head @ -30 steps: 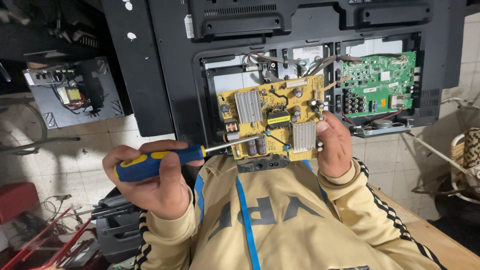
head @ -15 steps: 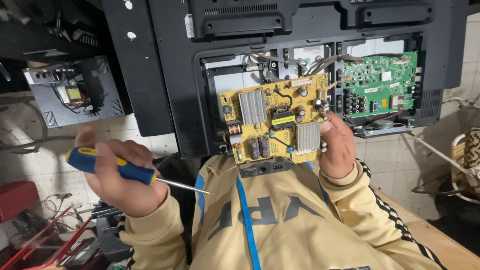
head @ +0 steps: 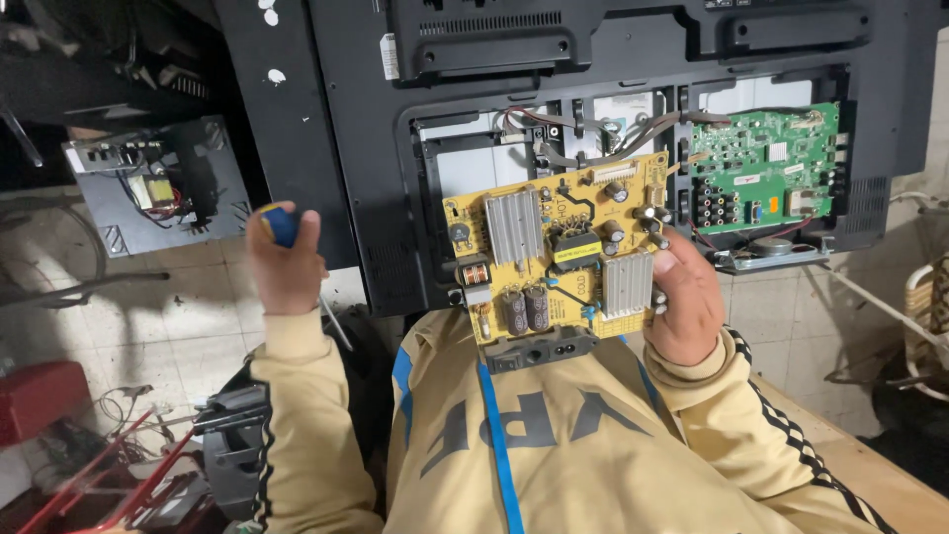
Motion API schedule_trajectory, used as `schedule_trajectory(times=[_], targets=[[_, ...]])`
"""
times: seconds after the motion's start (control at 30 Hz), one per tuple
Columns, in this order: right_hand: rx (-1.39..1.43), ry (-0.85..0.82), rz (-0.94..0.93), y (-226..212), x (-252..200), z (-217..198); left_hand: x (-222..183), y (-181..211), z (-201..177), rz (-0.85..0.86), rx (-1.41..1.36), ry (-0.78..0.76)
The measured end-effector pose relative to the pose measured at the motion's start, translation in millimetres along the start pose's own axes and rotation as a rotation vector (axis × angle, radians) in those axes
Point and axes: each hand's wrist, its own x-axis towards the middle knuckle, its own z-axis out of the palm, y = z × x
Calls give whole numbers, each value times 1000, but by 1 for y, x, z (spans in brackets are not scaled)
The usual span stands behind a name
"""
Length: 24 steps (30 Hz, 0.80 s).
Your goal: Removing, inspecting, and reinstalling a power supply circuit board from a television chassis
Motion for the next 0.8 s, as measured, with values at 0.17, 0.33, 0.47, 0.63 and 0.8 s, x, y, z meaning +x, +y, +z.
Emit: schedule_trajectory(times=[0.17,0.33,0.47,0.63,0.8], targets=[[61,64,105,-17,-7,7,17,-13,13,-112,195,-141],[143,138,223,-32,-16,22,38,0,11,-257,287,-321],[213,203,325,-42,-20,24,54,-9,0,-387,207,-374],[308,216,372,-32,-7,7,55,-29,-2,-437,107,-359],[441,231,453,-1,3,-18,59,-37,5,-402,40,-196]])
